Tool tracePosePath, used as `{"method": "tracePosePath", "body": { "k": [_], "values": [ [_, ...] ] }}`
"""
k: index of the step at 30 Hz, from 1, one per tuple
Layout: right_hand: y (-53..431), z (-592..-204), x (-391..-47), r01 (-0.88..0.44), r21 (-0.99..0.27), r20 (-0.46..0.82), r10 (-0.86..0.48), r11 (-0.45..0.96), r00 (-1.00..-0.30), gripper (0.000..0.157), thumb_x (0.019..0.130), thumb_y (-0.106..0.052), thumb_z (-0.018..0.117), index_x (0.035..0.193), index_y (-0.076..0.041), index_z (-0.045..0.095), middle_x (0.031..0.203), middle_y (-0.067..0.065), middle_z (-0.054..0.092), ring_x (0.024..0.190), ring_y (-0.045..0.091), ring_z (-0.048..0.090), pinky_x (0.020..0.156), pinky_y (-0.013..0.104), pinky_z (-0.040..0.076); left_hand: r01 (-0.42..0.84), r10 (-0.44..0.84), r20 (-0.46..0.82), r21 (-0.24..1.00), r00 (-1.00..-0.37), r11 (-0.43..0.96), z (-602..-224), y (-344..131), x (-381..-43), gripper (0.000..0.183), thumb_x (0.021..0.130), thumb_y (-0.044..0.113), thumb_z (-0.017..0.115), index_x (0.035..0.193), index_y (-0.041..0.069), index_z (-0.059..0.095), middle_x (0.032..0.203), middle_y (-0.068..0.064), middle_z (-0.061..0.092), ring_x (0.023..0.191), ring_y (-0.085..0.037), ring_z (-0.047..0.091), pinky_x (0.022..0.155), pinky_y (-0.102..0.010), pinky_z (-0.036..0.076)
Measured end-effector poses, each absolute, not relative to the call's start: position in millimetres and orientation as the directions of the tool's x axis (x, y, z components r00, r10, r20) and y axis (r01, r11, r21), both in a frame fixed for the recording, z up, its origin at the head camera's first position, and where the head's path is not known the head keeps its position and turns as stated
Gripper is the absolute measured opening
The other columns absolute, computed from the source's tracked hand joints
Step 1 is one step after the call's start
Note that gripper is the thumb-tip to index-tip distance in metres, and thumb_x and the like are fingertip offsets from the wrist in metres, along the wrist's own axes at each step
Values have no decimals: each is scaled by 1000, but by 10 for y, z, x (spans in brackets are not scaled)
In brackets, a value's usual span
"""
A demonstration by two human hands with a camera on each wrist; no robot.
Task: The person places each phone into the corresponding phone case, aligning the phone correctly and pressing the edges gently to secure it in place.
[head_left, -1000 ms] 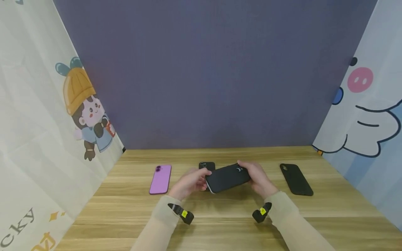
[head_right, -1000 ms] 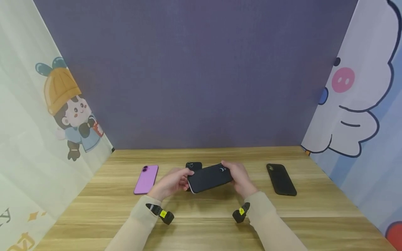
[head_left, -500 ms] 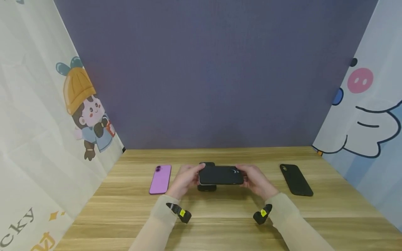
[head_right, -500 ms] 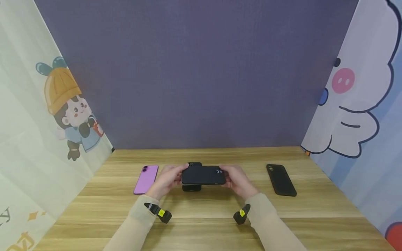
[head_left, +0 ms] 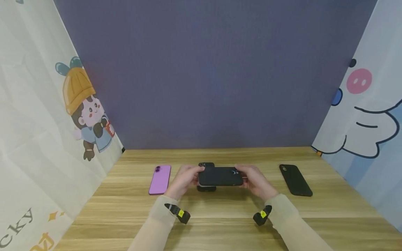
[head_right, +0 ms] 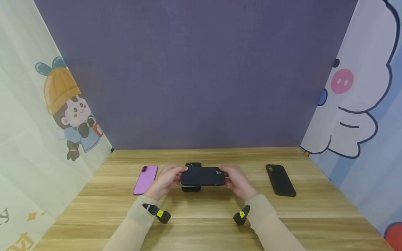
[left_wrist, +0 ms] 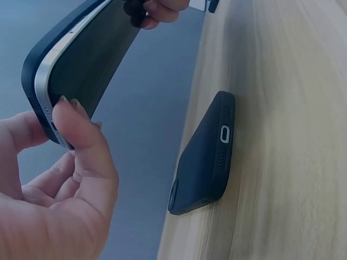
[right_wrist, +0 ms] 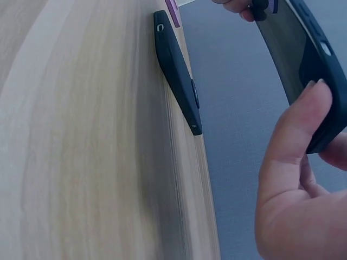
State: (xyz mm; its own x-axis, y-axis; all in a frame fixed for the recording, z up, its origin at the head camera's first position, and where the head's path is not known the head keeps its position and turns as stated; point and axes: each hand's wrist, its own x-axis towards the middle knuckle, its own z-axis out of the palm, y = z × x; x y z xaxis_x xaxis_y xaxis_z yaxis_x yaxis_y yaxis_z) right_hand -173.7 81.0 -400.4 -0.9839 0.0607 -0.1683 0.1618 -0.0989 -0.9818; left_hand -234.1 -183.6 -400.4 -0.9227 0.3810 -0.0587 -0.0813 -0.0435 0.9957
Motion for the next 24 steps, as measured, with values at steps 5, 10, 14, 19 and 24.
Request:
{"method": "tracePosePath", "body": {
  "k": [5,10,14,19,24],
  "values": [
    [812,-3996,-1733,171,-978,-177,38,-116,-984,29,104,-28,59,111,-1,67,85,3,68,60,13,60,58,26,55,-73,382,-55,997,-922,-35,-3999,-1842,-2339,29,93,17,69,104,-10,69,74,-6,66,60,-11,60,57,-23,53],
    [807,-3993,-1735,177,-974,-184,41,-138,-982,27,103,-28,61,106,-3,70,84,4,68,58,13,61,56,26,54,-68,386,-57,998,-921,-13,-4009,-1850,-2341,29,96,15,67,109,-11,69,77,-7,69,62,-13,62,58,-25,54],
    [801,-4018,-1731,167,-979,-170,17,-114,-985,27,103,-27,61,104,-3,71,83,5,68,60,14,62,56,27,54,-66,370,-57,998,-927,-12,-4035,-1847,-2353,29,97,12,64,113,-12,68,81,-8,69,64,-14,62,59,-26,53],
    [786,-4039,-1727,166,-980,-166,-6,-112,-986,27,104,-27,59,102,-3,71,83,5,69,59,13,64,56,26,54,-71,368,-57,997,-928,-26,-4040,-1855,-2353,31,98,12,63,118,-12,66,87,-10,70,67,-14,63,61,-27,54],
    [779,-4021,-1721,166,-975,-166,-15,-147,-986,24,103,-26,60,99,-5,70,83,6,70,59,12,65,54,24,54,-101,374,-72,993,-925,-59,-4031,-1859,-2352,32,99,13,61,119,-12,66,91,-9,70,71,-13,63,63,-26,52]
  ]
}}
